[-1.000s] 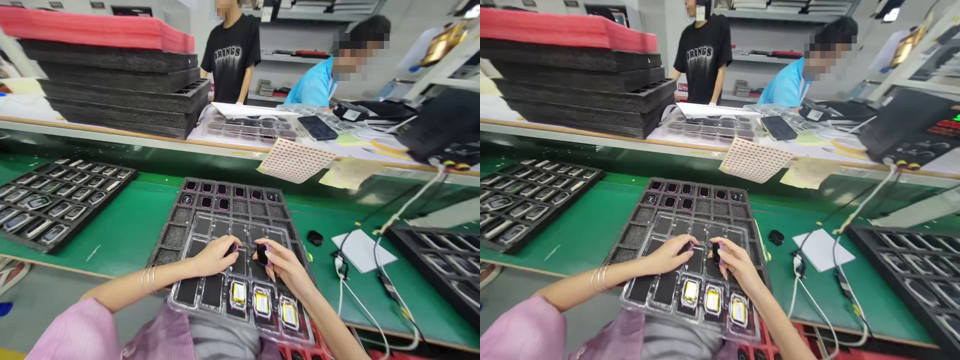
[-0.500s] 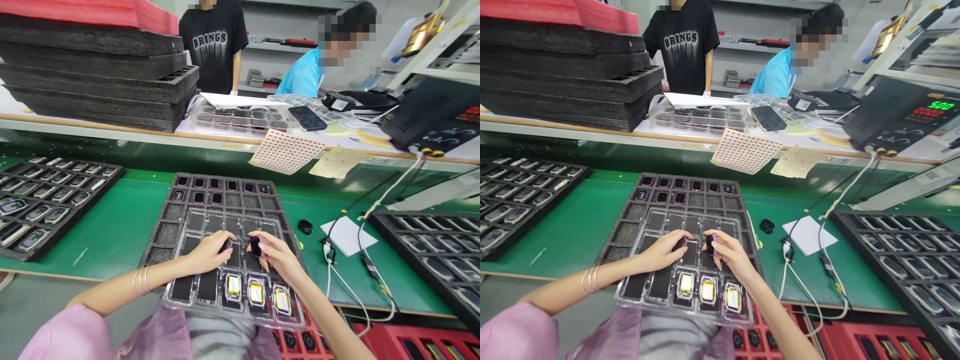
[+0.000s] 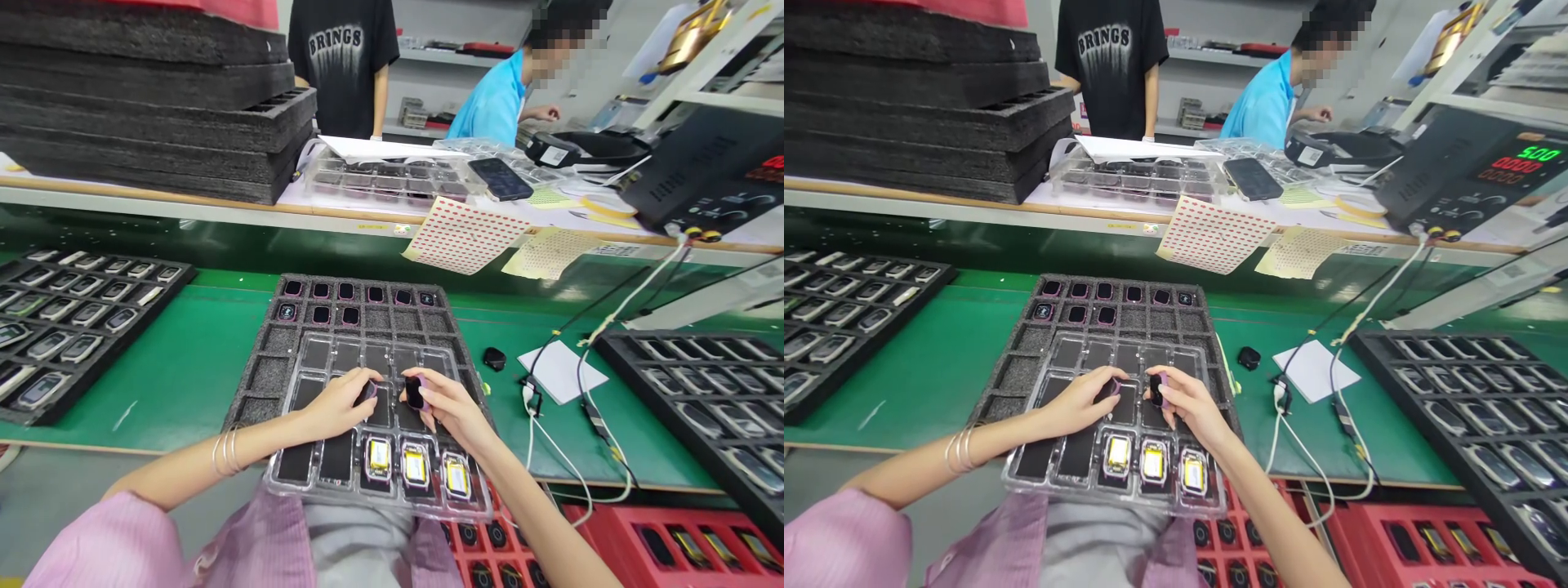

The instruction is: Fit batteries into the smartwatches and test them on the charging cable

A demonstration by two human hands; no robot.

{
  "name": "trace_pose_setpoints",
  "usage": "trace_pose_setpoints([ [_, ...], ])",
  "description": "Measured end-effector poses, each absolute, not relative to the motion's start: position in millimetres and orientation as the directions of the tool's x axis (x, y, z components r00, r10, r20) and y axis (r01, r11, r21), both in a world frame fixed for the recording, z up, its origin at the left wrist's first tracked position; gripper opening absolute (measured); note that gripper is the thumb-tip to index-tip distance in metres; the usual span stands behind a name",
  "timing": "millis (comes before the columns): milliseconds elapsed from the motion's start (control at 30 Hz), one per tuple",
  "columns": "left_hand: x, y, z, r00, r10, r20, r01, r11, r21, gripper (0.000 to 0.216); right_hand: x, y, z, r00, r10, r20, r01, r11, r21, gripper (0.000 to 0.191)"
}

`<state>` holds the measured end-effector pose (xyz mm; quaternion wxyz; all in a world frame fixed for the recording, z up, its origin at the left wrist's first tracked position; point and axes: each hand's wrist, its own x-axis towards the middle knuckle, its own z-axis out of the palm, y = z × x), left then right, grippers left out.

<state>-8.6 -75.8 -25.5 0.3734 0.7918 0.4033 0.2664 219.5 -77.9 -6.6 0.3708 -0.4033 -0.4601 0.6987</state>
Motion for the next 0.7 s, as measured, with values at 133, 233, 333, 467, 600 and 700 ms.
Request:
trace_pose_setpoints([
  [133,-8,-76,-25,0.533,0.839,0.114,0.442,-0.391,0.807,0.03,218,-79,-5,-0.387,0.894,-0.225,-0.143,-0.299,-0.943,0.038],
  [233,-8,-76,-24,0.532,0.841,0.099,0.451,-0.38,0.808,0.029,219,-77,-6,-0.39,0.891,-0.234,-0.138,-0.307,-0.942,0.039],
  [333,-8,-77,-23,0.535,0.84,0.091,0.456,-0.378,0.806,0.029,221,-76,-9,-0.41,0.881,-0.236,-0.146,-0.319,-0.936,0.04],
  [467,-8,-79,-25,0.529,0.843,0.1,0.452,-0.379,0.807,0.029,223,-76,-15,-0.438,0.872,-0.219,-0.178,-0.322,-0.93,0.039],
  [600,-9,-83,-35,0.532,0.841,0.098,0.443,-0.375,0.814,0.03,225,-81,-20,-0.443,0.869,-0.219,-0.215,-0.34,-0.916,0.04],
  [700,-11,-84,-48,0.532,0.842,0.087,0.458,-0.373,0.807,0.031,227,-84,-22,-0.467,0.858,-0.213,-0.243,-0.356,-0.903,0.043],
])
